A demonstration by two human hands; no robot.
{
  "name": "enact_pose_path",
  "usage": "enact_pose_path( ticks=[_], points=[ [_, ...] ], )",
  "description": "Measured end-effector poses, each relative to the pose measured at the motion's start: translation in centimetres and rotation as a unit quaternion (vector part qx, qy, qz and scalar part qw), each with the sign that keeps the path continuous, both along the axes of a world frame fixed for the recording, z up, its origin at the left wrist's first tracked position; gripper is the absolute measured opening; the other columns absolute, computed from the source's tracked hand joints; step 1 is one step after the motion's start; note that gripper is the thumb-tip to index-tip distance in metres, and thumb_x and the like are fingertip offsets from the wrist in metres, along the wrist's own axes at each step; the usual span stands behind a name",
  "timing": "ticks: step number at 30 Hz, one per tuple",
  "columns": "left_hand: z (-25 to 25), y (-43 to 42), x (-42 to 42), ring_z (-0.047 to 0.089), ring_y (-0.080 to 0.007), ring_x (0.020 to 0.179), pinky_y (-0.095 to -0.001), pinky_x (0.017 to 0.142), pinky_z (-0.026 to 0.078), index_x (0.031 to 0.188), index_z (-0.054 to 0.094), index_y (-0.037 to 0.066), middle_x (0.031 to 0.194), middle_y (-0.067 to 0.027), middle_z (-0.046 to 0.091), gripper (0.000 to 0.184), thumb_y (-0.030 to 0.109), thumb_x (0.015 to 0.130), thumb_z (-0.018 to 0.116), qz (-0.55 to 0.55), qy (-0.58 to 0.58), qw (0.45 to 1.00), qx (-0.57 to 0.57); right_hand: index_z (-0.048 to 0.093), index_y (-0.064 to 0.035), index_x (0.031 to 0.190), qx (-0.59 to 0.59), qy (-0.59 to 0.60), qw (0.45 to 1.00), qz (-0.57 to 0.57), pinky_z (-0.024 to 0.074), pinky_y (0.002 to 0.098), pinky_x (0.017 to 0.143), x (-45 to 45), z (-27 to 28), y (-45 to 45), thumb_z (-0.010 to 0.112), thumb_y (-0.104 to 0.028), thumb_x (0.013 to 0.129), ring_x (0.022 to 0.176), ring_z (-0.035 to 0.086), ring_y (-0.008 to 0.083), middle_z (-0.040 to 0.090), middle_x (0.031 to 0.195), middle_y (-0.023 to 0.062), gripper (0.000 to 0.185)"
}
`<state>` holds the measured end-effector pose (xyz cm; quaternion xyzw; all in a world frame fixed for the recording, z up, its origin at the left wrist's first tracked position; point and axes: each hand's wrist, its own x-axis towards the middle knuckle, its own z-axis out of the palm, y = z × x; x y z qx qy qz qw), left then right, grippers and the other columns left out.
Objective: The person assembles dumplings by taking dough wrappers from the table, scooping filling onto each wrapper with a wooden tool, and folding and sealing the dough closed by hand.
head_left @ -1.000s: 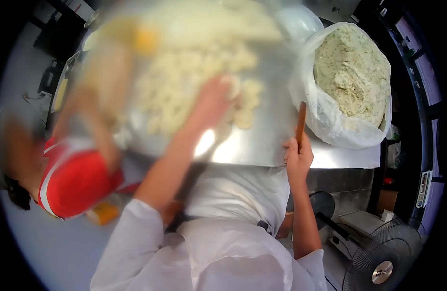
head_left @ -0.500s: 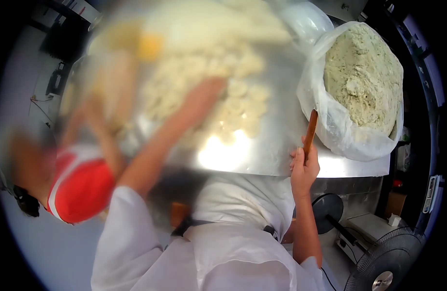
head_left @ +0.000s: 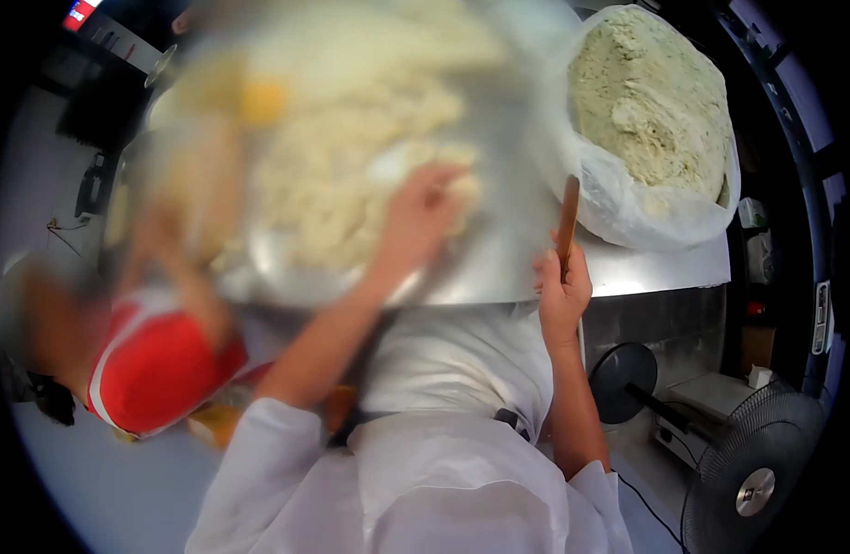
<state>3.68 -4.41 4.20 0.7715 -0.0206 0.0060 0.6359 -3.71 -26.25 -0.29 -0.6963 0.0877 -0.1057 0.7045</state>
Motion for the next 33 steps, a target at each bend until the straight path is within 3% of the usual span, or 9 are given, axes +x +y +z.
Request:
enact_pose_path(
  ticks=[2,4,6,8,12,19,26,30,33],
  points=[
    [-2.0,-3.7,-1.9,0.059,-0.0115,0.081,-0.0259,0.07,0.05,0.123,0.068,0.006,0.105,-0.003,0.062,0.032,0.003,0.092,0.068,0.002,-0.086,0.993,0.075,0.061,0.0022,0.129,0.021,-0.004,1.0,-0.015,0.0403,0.0194,0.056,-1.2,0.3,-0.3,0.056,-0.007,0.103,0.061,0.047,0.0034,0.061,0.081,0.0015,0.028],
    [-3.8,-5.3,-3.9,0.062,-0.0298,0.088,-0.0358,0.073,0.052,0.121,0.071,0.008,0.106,-0.0121,0.061,0.031,0.002,0.09,0.067,-0.052,-0.191,0.936,0.29,0.061,0.0023,0.129,0.014,0.007,1.0,-0.022,0.0401,0.0192,0.055,-2.7,0.3,-0.8,0.055,-0.007,0.103,0.06,0.047,0.003,0.061,0.081,0.0016,0.028],
    [-3.8,-6.3,-4.9,0.062,-0.0346,0.095,-0.0396,0.08,0.052,0.117,0.073,0.007,0.106,-0.0149,0.062,0.026,0.007,0.092,0.067,-0.06,-0.13,0.921,0.362,0.061,0.0024,0.129,0.01,0.014,0.999,-0.029,0.0401,0.0191,0.055,-3.8,0.3,-1.6,0.054,-0.007,0.104,0.06,0.047,0.0029,0.062,0.081,0.0018,0.028],
    [-2.8,-5.8,-4.4,0.061,-0.0372,0.104,-0.0428,0.089,0.05,0.116,0.074,0.007,0.111,-0.0177,0.064,0.025,0.013,0.092,0.068,-0.051,-0.117,0.926,0.356,0.06,0.0024,0.129,0.01,0.025,0.999,-0.043,0.0402,0.019,0.055,-5.4,0.5,-2.5,0.054,-0.008,0.104,0.06,0.047,0.003,0.062,0.081,0.0021,0.028],
    [0.2,-5.2,-0.7,0.058,-0.0403,0.116,-0.044,0.101,0.046,0.127,0.065,0.0,0.124,-0.021,0.062,0.036,0.016,0.095,0.065,0.003,-0.277,0.908,0.316,0.06,0.0025,0.129,0.041,0.033,0.996,-0.069,0.0404,0.0189,0.055,-6.9,0.9,-3.0,0.054,-0.009,0.104,0.06,0.048,0.0031,0.062,0.08,0.0025,0.028],
    [-4.8,-9.3,-0.8,0.035,-0.0436,0.143,-0.053,0.119,0.026,0.149,0.043,0.002,0.152,-0.0223,0.042,0.079,0.059,0.096,0.055,-0.165,-0.265,0.834,0.455,0.06,0.0035,0.128,0.078,0.052,0.993,-0.071,0.0407,0.0194,0.054,-7.3,0.7,-2.4,0.054,-0.01,0.104,0.06,0.048,0.0033,0.062,0.08,0.0025,0.028],
    [-4.6,-8.5,-1.8,0.035,-0.0446,0.142,-0.054,0.118,0.027,0.147,0.043,-0.001,0.152,-0.0217,0.042,0.079,0.057,0.095,0.057,-0.148,-0.209,0.841,0.477,0.061,0.0034,0.128,0.071,0.057,0.993,-0.069,0.0406,0.0193,0.054,-7.1,1.4,-3.0,0.055,-0.009,0.104,0.06,0.048,0.003,0.062,0.08,0.0022,0.028],
    [-6.7,-6.3,0.0,0.037,-0.0408,0.142,-0.0469,0.12,0.027,0.146,0.044,-0.004,0.153,-0.0223,0.042,0.063,0.041,0.102,0.053,-0.246,-0.186,0.839,0.448,0.061,0.0028,0.129,0.089,0.046,0.993,-0.06,0.0409,0.0194,0.054,-7.0,2.0,-3.0,0.054,-0.008,0.103,0.06,0.048,0.003,0.063,0.08,0.0024,0.028],
    [-5.0,-4.6,-1.1,0.053,-0.0306,0.127,-0.0394,0.106,0.043,0.141,0.053,0.0,0.137,-0.0177,0.056,0.045,0.014,0.099,0.061,-0.194,-0.069,0.96,0.191,0.061,0.0028,0.129,0.084,0.079,0.992,-0.057,0.0411,0.0196,0.054,-8.4,1.4,-2.7,0.054,-0.008,0.104,0.06,0.048,0.0032,0.063,0.08,0.0026,0.028]
  ],
)
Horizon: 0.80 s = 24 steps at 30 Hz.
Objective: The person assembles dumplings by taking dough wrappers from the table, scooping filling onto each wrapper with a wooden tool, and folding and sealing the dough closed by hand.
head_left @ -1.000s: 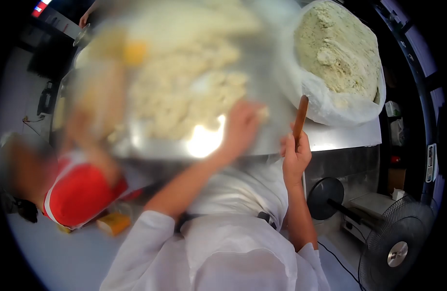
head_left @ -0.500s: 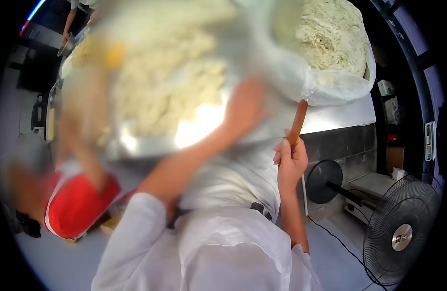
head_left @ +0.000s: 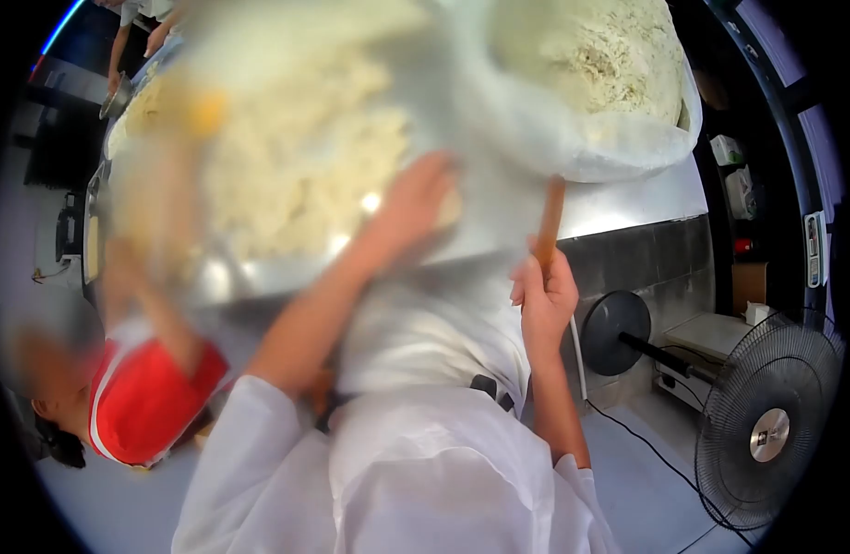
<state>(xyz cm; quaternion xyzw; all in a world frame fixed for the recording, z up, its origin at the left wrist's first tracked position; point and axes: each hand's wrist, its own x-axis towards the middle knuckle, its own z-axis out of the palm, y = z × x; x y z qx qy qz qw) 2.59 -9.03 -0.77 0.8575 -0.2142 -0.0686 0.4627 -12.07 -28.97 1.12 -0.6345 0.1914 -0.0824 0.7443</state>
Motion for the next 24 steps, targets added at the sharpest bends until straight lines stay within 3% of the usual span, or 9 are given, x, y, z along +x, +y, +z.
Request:
enact_pose_path(
  ticks=[4,8,11,12,13,17,20,22,24],
  points=[
    [4.7,-1.4,-1.8,0.056,-0.0351,0.11,-0.0417,0.096,0.047,0.127,0.061,0.003,0.116,-0.018,0.061,0.039,0.008,0.09,0.068,0.018,-0.073,0.956,0.282,0.061,0.0029,0.128,-0.015,0.017,0.999,0.029,0.0409,0.0204,0.055,-0.9,-0.5,-0.7,0.052,-0.011,0.105,0.06,0.048,0.0038,0.063,0.079,0.0025,0.028],
    [3.0,-0.9,-1.3,0.054,-0.0358,0.099,-0.0421,0.087,0.046,0.102,0.06,0.002,0.102,-0.0159,0.056,0.024,0.009,0.083,0.074,0.041,-0.03,0.963,0.263,0.06,0.002,0.129,-0.045,-0.018,0.999,0.019,0.0418,0.0207,0.056,-0.6,1.1,-2.4,0.05,-0.011,0.106,0.061,0.049,0.004,0.063,0.079,0.0025,0.028],
    [1.7,-0.7,-1.8,0.053,-0.0337,0.098,-0.0419,0.086,0.045,0.094,0.054,0.002,0.097,-0.0138,0.055,0.024,0.01,0.083,0.074,0.051,-0.058,0.99,0.118,0.058,0.0016,0.13,-0.14,-0.042,0.989,0.009,0.0432,0.0211,0.057,0.5,4.0,-4.6,0.049,-0.011,0.107,0.062,0.05,0.0042,0.064,0.08,0.0027,0.028],
    [0.5,-0.5,-2.0,0.061,-0.0292,0.1,-0.0393,0.085,0.05,0.096,0.048,0.005,0.101,-0.0126,0.058,0.022,0.01,0.092,0.069,0.045,-0.043,0.995,0.078,0.057,0.0018,0.132,-0.153,-0.041,0.987,0.013,0.0442,0.0212,0.058,1.1,4.8,-5.5,0.049,-0.01,0.107,0.063,0.051,0.0043,0.065,0.081,0.0028,0.029],
    [-0.1,-0.5,-2.1,0.063,-0.0279,0.1,-0.0379,0.084,0.052,0.098,0.047,0.005,0.104,-0.0132,0.06,0.02,0.011,0.095,0.066,0.064,0.046,0.997,-0.006,0.058,0.0006,0.131,-0.207,-0.057,0.976,0.021,0.0451,0.022,0.058,1.7,5.4,-6.5,0.05,-0.008,0.106,0.064,0.052,0.0046,0.065,0.082,0.0028,0.027],
    [0.1,-0.3,-2.1,0.072,-0.0247,0.102,-0.033,0.083,0.062,0.123,0.045,0.006,0.12,-0.0178,0.064,0.024,0.014,0.105,0.057,0.099,0.316,0.911,-0.247,0.064,0.0006,0.119,-0.389,-0.026,0.919,0.065,0.0477,0.0269,0.059,5.4,9.2,-10.0,0.056,-0.005,0.101,0.062,0.055,0.0094,0.065,0.081,0.005,0.02],
    [3.8,-0.9,-1.5,0.069,-0.0255,0.107,-0.0359,0.09,0.061,0.149,0.041,0.004,0.123,-0.0176,0.064,0.049,0.017,0.105,0.058,0.067,0.399,0.814,-0.417,0.064,-0.0032,0.119,-0.519,-0.061,0.85,0.067,0.0497,0.0343,0.059,9.4,11.4,-11.5,0.057,-0.009,0.101,0.064,0.063,0.0251,0.066,0.079,0.013,0.02],
    [2.5,-1.0,0.1,0.069,-0.0256,0.11,-0.0364,0.092,0.061,0.148,0.042,0.004,0.125,-0.0172,0.064,0.047,0.015,0.105,0.057,0.004,0.234,0.924,-0.301,0.065,-0.005,0.116,-0.617,-0.106,0.776,0.077,0.0509,0.0394,0.06,12.2,12.4,-12.4,0.059,-0.011,0.101,0.068,0.065,0.0356,0.067,0.081,0.0177,0.017],
    [3.3,-1.1,0.5,0.068,-0.0259,0.111,-0.0371,0.093,0.06,0.147,0.044,0.004,0.127,-0.0171,0.063,0.046,0.015,0.105,0.057,-0.011,0.254,0.899,-0.356,0.065,-0.0061,0.113,-0.649,-0.107,0.75,0.07,0.0511,0.0433,0.062,14.2,14.2,-12.4,0.061,-0.014,0.101,0.074,0.064,0.0406,0.067,0.084,0.0195,0.015]
  ],
)
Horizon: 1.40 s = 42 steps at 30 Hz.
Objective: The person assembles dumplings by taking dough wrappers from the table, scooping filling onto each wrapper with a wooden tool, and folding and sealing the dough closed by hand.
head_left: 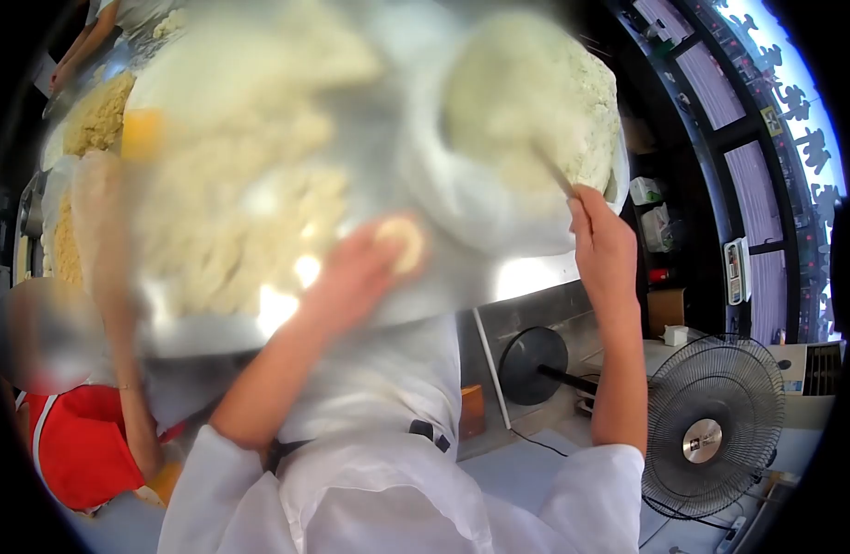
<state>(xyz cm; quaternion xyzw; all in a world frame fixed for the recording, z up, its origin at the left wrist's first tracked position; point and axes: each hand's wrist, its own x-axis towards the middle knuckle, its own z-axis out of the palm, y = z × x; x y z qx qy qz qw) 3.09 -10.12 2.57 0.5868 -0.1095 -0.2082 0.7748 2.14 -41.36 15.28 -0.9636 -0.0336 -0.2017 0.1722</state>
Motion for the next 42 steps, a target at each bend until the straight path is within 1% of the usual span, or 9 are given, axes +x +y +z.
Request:
enact_pose_path(
  ticks=[4,10,23,27,28,33,38,41,42],
  points=[
    [3.1,-0.4,0.0,0.07,-0.0264,0.106,-0.0382,0.09,0.062,0.147,0.045,0.003,0.127,-0.0165,0.064,0.045,0.018,0.105,0.056,0.001,0.24,0.926,-0.291,0.065,-0.0095,0.109,-0.087,-0.019,0.996,-0.001,0.0509,0.0448,0.062,2.3,1.6,-2.0,0.065,-0.016,0.098,0.076,0.065,0.0401,0.068,0.086,0.0163,0.013],
    [1.5,-1.2,-0.6,0.071,-0.0266,0.103,-0.0342,0.086,0.063,0.147,0.046,0.002,0.127,-0.0173,0.065,0.045,0.018,0.106,0.055,-0.018,0.257,0.933,-0.253,0.063,-0.0102,0.11,-0.194,-0.033,0.975,0.099,0.0487,0.045,0.06,5.2,3.1,-5.3,0.066,-0.006,0.092,0.073,0.063,0.0383,0.064,0.084,0.0133,0.018],
    [5.2,-4.2,0.4,0.066,-0.0268,0.116,-0.0362,0.1,0.056,0.144,0.046,-0.001,0.133,-0.0188,0.061,0.04,0.017,0.108,0.05,0.01,0.252,0.928,-0.274,0.06,-0.0046,0.093,-0.069,0.123,0.986,0.088,0.0458,0.045,0.056,6.7,2.7,-6.0,0.066,-0.016,0.097,0.068,0.055,0.0449,0.06,0.076,0.0212,0.013],
    [7.4,-6.9,2.4,0.061,-0.026,0.124,-0.0368,0.109,0.049,0.142,0.047,-0.003,0.135,-0.0169,0.059,0.039,0.015,0.108,0.049,0.025,0.207,0.95,-0.231,0.061,0.0016,0.09,0.094,0.197,0.976,0.003,0.0422,0.0384,0.053,6.0,1.6,-5.0,0.063,-0.017,0.101,0.05,0.05,0.0256,0.052,0.061,0.0155,0.022],
    [7.4,-7.9,3.1,0.06,-0.0249,0.124,-0.0364,0.109,0.048,0.141,0.047,-0.004,0.134,-0.0159,0.06,0.039,0.016,0.108,0.049,0.037,0.198,0.953,-0.227,0.063,0.0029,0.087,0.14,0.214,0.967,0.005,0.0399,0.0338,0.048,5.9,1.4,-5.0,0.061,-0.021,0.102,0.046,0.049,0.0135,0.051,0.055,0.0092,0.028],
    [7.9,-11.4,6.0,0.058,-0.019,0.121,-0.036,0.109,0.046,0.135,0.052,-0.002,0.127,-0.0108,0.062,0.035,0.019,0.107,0.051,0.026,0.149,0.973,-0.174,0.067,0.0006,0.093,0.329,0.4,0.851,-0.087,0.0232,0.0277,0.033,4.2,2.5,-3.4,0.055,-0.026,0.105,0.033,0.034,0.0096,0.053,0.051,0.0031,0.031],
    [8.9,-12.9,7.0,0.058,-0.0182,0.119,-0.0387,0.11,0.044,0.131,0.055,-0.001,0.126,-0.0086,0.061,0.033,0.022,0.107,0.051,0.039,0.198,0.967,-0.157,0.067,0.0015,0.097,0.382,0.372,0.842,-0.079,0.0291,0.0277,0.037,1.7,2.3,-2.0,0.055,-0.022,0.105,0.038,0.041,0.0102,0.055,0.054,0.0029,0.028],
    [9.0,-13.0,6.8,0.058,-0.0194,0.118,-0.0399,0.11,0.044,0.13,0.054,-0.002,0.127,-0.0096,0.06,0.033,0.022,0.107,0.05,0.051,0.215,0.959,-0.175,0.068,0.0019,0.103,0.288,0.232,0.929,-0.023,0.037,0.0311,0.044,-0.5,0.7,0.0,0.057,-0.018,0.103,0.046,0.051,0.0111,0.056,0.056,0.0046,0.023],
    [9.0,-12.9,6.8,0.059,-0.0199,0.118,-0.0402,0.11,0.045,0.13,0.054,-0.002,0.127,-0.0101,0.06,0.033,0.022,0.108,0.05,0.054,0.221,0.957,-0.181,0.069,0.0014,0.105,0.237,0.154,0.959,-0.004,0.0437,0.0368,0.051,-1.2,0.0,1.0,0.06,-0.016,0.102,0.052,0.058,0.0185,0.058,0.057,0.0085,0.02]
  ],
)
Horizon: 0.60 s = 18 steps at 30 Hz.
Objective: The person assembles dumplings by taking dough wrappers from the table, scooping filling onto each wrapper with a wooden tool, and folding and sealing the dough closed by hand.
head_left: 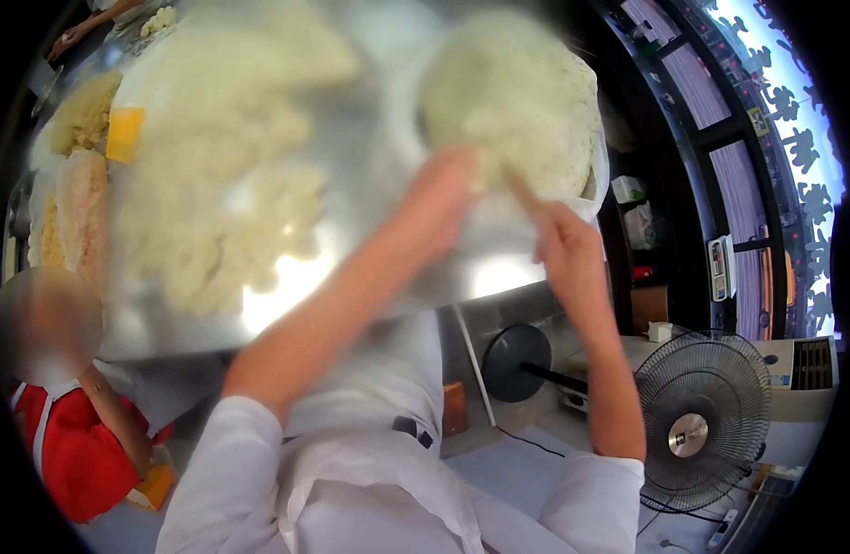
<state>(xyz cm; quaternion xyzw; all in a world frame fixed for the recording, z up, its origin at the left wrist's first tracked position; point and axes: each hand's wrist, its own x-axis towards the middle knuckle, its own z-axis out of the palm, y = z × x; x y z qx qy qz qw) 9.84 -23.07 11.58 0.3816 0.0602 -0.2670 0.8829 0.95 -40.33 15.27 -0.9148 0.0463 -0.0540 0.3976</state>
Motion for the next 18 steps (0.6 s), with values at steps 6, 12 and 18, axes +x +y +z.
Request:
enact_pose_path(
  ticks=[6,12,18],
  points=[
    [-1.8,0.7,-1.8,0.06,-0.0245,0.118,-0.0402,0.106,0.05,0.131,0.05,-0.004,0.127,-0.0142,0.059,0.033,0.021,0.11,0.046,0.057,0.025,0.992,-0.11,0.048,-0.0026,0.149,-0.358,-0.16,0.92,0.017,0.052,0.0428,0.061,-3.0,-3.2,6.2,0.058,0.003,0.083,0.075,0.062,0.0314,0.059,0.089,0.0125,0.067],
    [-1.6,3.4,-4.5,0.061,-0.0258,0.119,-0.0417,0.105,0.052,0.134,0.05,-0.003,0.128,-0.0165,0.06,0.032,0.017,0.109,0.049,0.075,-0.004,0.997,-0.024,0.048,-0.0021,0.149,-0.249,-0.138,0.958,0.013,0.0515,0.0404,0.063,-5.2,-5.1,9.7,0.058,0.006,0.085,0.077,0.063,0.0312,0.062,0.093,0.0143,0.065],
    [-4.7,7.1,-4.9,0.063,-0.0294,0.122,-0.038,0.104,0.056,0.136,0.05,-0.004,0.133,-0.0194,0.06,0.033,0.011,0.107,0.051,0.082,0.005,0.996,-0.044,0.058,-0.0023,0.14,0.138,-0.02,0.989,0.041,0.0463,0.0261,0.06,-8.0,-4.4,7.7,0.053,0.003,0.098,0.065,0.056,0.0145,0.068,0.092,0.0077,0.043]
  ],
)
